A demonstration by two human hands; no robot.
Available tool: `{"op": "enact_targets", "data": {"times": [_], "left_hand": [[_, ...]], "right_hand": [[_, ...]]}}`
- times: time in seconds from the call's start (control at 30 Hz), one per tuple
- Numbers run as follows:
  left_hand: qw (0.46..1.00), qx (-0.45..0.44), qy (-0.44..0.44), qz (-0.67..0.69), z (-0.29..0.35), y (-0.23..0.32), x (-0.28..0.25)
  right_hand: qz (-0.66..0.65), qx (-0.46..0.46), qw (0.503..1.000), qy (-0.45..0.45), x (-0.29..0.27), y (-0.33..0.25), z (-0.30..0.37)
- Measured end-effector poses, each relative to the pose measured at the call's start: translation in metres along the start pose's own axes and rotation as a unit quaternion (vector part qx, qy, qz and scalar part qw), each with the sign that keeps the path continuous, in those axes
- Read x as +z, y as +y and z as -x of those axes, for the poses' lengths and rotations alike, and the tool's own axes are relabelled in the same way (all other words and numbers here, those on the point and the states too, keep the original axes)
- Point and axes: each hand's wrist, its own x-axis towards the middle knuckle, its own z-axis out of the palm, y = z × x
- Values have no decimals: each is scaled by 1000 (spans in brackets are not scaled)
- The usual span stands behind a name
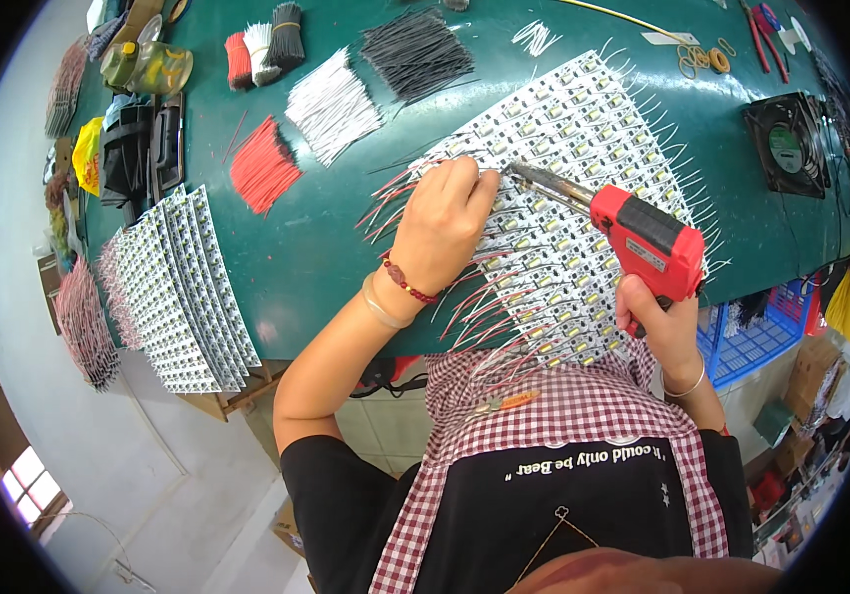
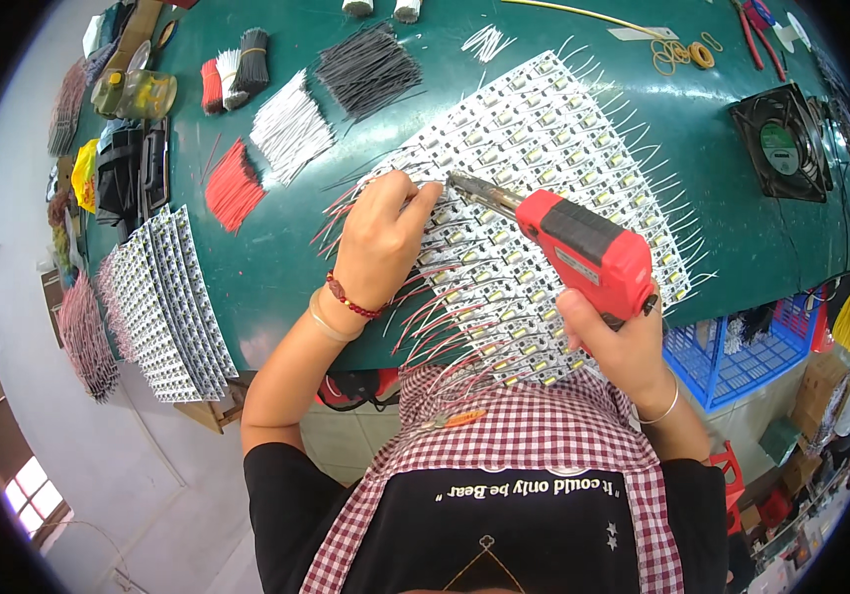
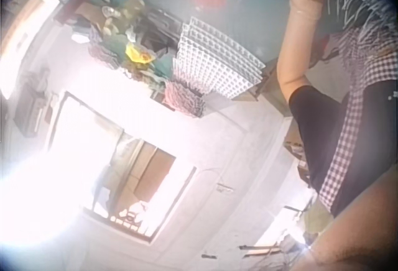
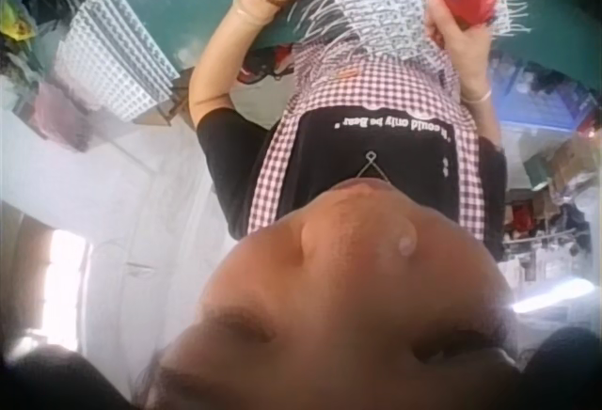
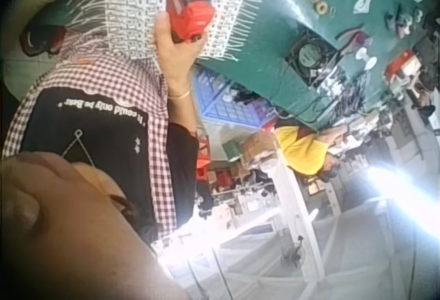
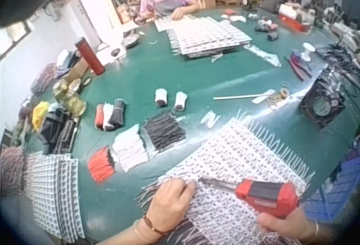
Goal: The person uses a soldering iron to attach wires to a large LED panel. They repeatedly pick up individual wires, position them on the panel, and apply heat to secure them. The person also uses a wooden stick to adjust the wires during the process.
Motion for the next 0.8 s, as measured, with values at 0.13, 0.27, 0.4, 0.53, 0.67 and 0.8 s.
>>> {"op": "enact_targets", "data": {"times": [0.13, 0.27, 0.4, 0.53, 0.67, 0.8], "left_hand": [[1000, 4, 29, 0, -3, 0, 2], [1000, 4, 24, -2, -4, 2, 2], [1000, 0, 17, -4, -5, 3, 2], [1000, 7, 27, -3, -5, 2, 2], [1000, 13, 20, -11, -6, 1, 2], [999, 22, 4, -29, -7, 0, -2]], "right_hand": [[7, -5, 1000, 0, 3, -2, -1], [1, -18, 1000, 6, -1, 3, 2], [13, 1, 1000, 4, -1, 1, -1], [10, -6, 1000, 4, 1, -1, -1], [-31, -16, 999, 33, 0, -1, 5], [-36, -35, 998, 26, -3, -3, 6]]}}
